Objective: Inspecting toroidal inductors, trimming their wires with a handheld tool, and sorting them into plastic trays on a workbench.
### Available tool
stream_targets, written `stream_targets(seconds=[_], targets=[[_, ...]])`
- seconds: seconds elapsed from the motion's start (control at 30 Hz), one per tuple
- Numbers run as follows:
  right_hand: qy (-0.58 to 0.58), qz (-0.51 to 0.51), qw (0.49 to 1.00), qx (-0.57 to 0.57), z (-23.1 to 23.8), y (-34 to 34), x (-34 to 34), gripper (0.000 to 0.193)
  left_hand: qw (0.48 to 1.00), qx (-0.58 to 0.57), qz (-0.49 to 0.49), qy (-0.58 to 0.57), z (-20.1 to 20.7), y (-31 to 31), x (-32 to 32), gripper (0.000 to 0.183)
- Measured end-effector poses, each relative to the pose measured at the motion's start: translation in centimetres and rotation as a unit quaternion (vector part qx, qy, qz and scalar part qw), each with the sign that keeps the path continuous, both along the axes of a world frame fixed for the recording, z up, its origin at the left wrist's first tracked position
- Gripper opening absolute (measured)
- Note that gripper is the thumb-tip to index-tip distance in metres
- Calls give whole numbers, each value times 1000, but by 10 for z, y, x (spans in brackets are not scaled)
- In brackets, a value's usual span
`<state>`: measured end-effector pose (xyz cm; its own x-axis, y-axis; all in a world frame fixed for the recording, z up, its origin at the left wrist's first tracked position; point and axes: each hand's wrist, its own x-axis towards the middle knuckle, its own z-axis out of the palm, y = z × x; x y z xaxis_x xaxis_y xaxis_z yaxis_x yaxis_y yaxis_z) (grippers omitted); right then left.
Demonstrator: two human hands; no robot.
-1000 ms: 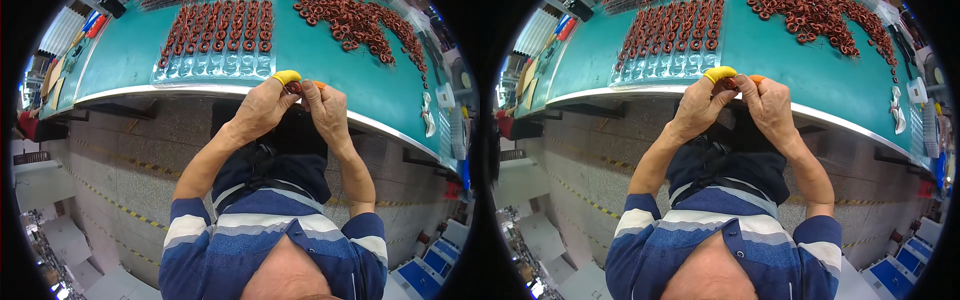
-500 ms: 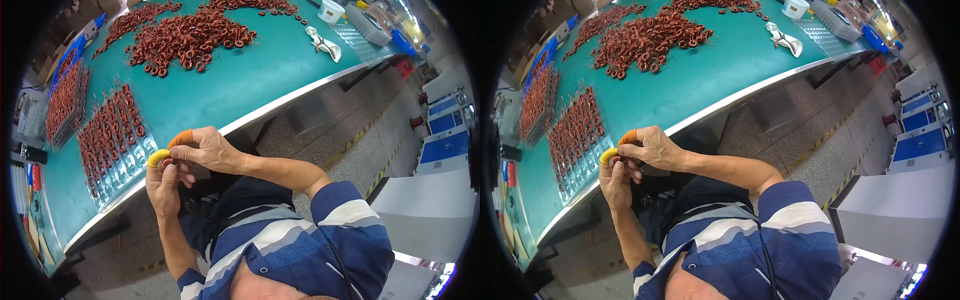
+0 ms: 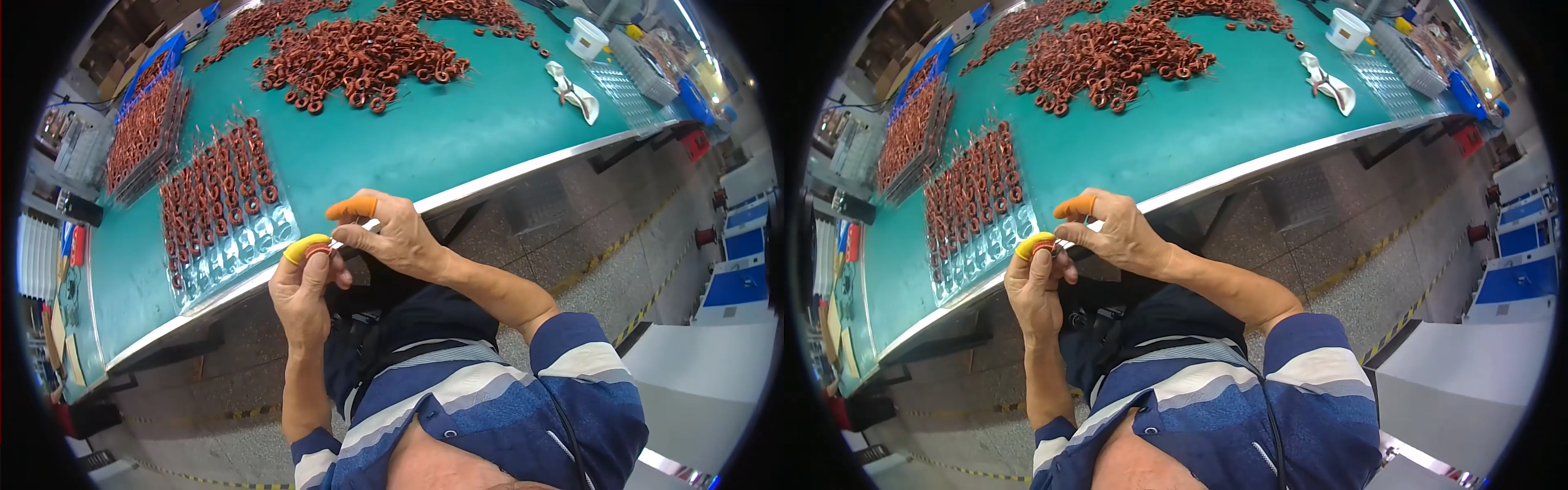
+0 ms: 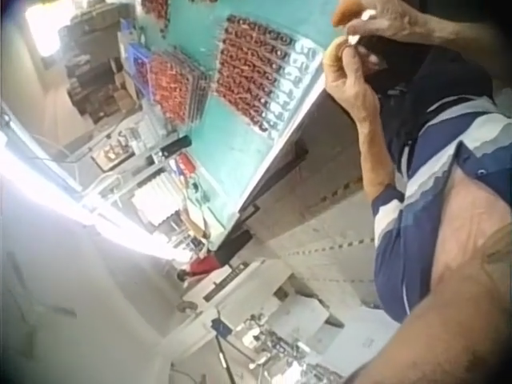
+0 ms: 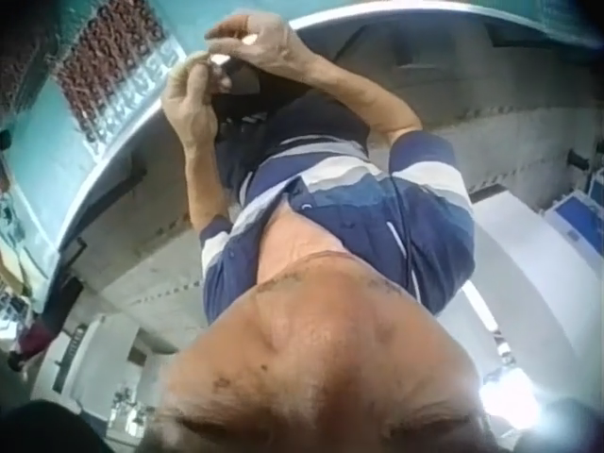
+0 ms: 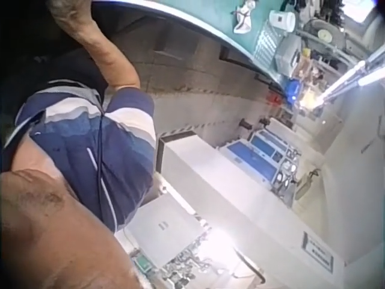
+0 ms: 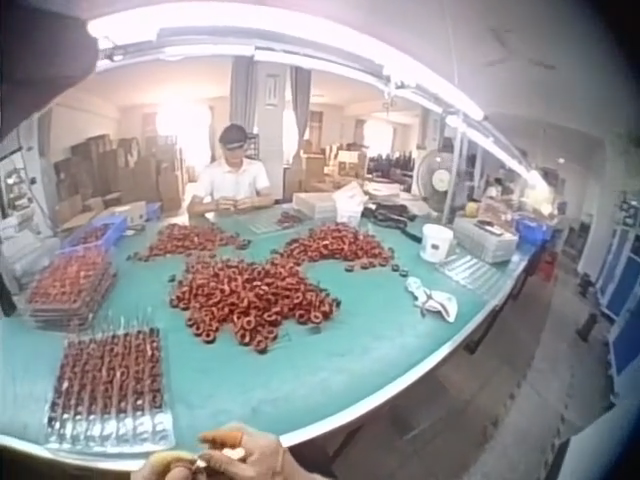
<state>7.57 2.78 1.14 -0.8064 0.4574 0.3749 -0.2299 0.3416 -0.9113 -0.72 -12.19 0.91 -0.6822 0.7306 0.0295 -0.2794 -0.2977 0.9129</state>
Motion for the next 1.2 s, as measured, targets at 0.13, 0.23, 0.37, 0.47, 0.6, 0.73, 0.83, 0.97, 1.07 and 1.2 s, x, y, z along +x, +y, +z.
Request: stream_targets(seconds=[0.13,0.23,0.37,0.47,0.6,0.73,0.83,0.97,1.07,1.2], targets=[[47,-42,996,69,-4,2,6,17,998,-23,-61,-4,9,12,6,23],[134,-130,931,314,-9,7,5,14,997,-34,-61,-23,4,16,4,23],[179,-153,868,437,-9,0,3,19,998,-4,-29,-57,-7,10,-5,24],[176,-167,864,442,-12,2,2,21,996,5,-39,-76,-11,10,-9,27],[208,-169,862,430,-12,-7,1,15,997,-24,10,-73,-12,15,-6,28],[242,-142,912,301,-8,-4,-7,8,999,11,44,-12,-12,21,-5,26],[102,-16,991,-88,-10,0,-7,10,996,27,72,-35,-2,27,4,26],[10,6,975,-221,-14,-12,-16,17,995,3,102,-20,-4,19,0,24],[19,-57,983,-174,-19,-4,-4,17,995,21,98,22,-9,23,-2,25],[24,-18,970,-243,-25,4,16,25,998,13,45,51,-3,20,-1,30]])
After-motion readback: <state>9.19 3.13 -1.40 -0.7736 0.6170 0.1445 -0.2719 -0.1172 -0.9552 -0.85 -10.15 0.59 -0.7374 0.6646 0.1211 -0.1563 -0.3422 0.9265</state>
